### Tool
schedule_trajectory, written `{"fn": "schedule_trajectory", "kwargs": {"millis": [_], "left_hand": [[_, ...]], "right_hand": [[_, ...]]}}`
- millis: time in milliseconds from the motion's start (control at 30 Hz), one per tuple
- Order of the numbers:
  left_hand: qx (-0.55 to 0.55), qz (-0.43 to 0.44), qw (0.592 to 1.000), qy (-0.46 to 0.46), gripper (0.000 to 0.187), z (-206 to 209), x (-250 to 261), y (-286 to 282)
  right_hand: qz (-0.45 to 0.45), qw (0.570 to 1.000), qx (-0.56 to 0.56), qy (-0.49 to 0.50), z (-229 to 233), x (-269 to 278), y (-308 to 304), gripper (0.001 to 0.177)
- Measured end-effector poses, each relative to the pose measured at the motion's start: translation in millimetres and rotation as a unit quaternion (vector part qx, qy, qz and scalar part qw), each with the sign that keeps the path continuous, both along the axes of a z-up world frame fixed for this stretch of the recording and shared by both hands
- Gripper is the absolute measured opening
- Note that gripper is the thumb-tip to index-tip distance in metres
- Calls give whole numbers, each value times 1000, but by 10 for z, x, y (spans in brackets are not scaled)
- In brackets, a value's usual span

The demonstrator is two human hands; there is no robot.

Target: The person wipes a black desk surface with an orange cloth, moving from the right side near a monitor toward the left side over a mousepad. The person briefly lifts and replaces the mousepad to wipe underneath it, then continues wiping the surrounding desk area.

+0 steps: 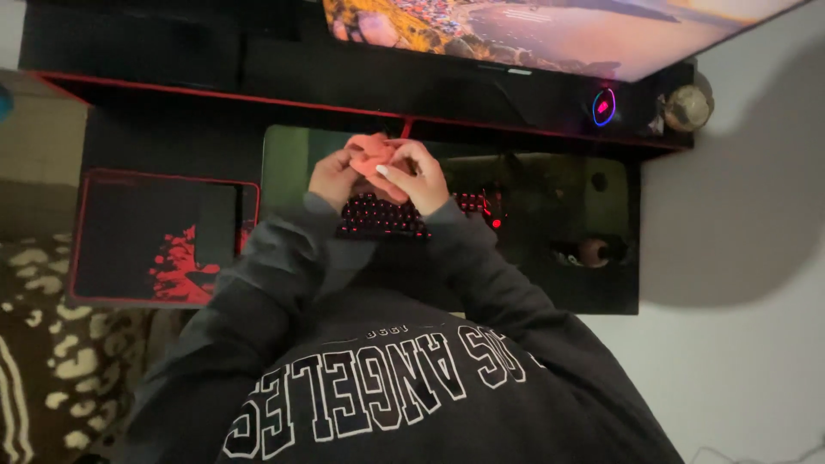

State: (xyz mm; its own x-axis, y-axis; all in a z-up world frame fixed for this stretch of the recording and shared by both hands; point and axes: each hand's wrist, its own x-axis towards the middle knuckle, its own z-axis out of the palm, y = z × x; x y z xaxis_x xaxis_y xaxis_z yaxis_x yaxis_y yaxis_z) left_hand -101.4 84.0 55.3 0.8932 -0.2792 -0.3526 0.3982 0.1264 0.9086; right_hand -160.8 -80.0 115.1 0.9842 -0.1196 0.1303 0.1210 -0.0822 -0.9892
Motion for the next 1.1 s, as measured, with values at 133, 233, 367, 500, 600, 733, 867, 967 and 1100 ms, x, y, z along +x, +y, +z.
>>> {"fn": "schedule_trajectory", "kwargs": {"millis": [133, 233, 367, 500, 600, 733, 867, 967, 1100], "left_hand": [[-62, -18, 996, -59, 9, -159, 26, 88], [-78, -32, 994, -73, 15, -593, 50, 293], [-104, -8, 991, -87, 34, -853, 149, 523], [-81, -45, 994, -54, 44, -210, 127, 1081], [-69, -18, 997, -29, 41, -270, 118, 1448], [-68, -68, 994, -49, 39, -455, 274, 1827], [12, -146, 989, -23, 44, 30, 244, 2374], [-77, -52, 996, 13, 41, -525, 287, 2646], [-66, -61, 996, 11, 39, -355, 426, 3172]], "right_hand": [[8, 998, 49, 30, -60, 126, 110, 50], [35, 995, 80, 48, -132, 149, 314, 56], [14, 997, -43, 56, -446, 415, 406, 61], [-60, 984, -159, 55, -833, 962, 241, 61], [-84, 965, -249, -6, -885, 1314, 170, 63], [-53, 915, -395, -60, -1215, 1878, 157, 60], [-8, 728, -684, 37, -540, 2050, 976, 31], [21, 803, -589, 90, -1389, 2171, 1304, 80], [2, 798, -593, -104, -1749, 2380, 1698, 79]]}}
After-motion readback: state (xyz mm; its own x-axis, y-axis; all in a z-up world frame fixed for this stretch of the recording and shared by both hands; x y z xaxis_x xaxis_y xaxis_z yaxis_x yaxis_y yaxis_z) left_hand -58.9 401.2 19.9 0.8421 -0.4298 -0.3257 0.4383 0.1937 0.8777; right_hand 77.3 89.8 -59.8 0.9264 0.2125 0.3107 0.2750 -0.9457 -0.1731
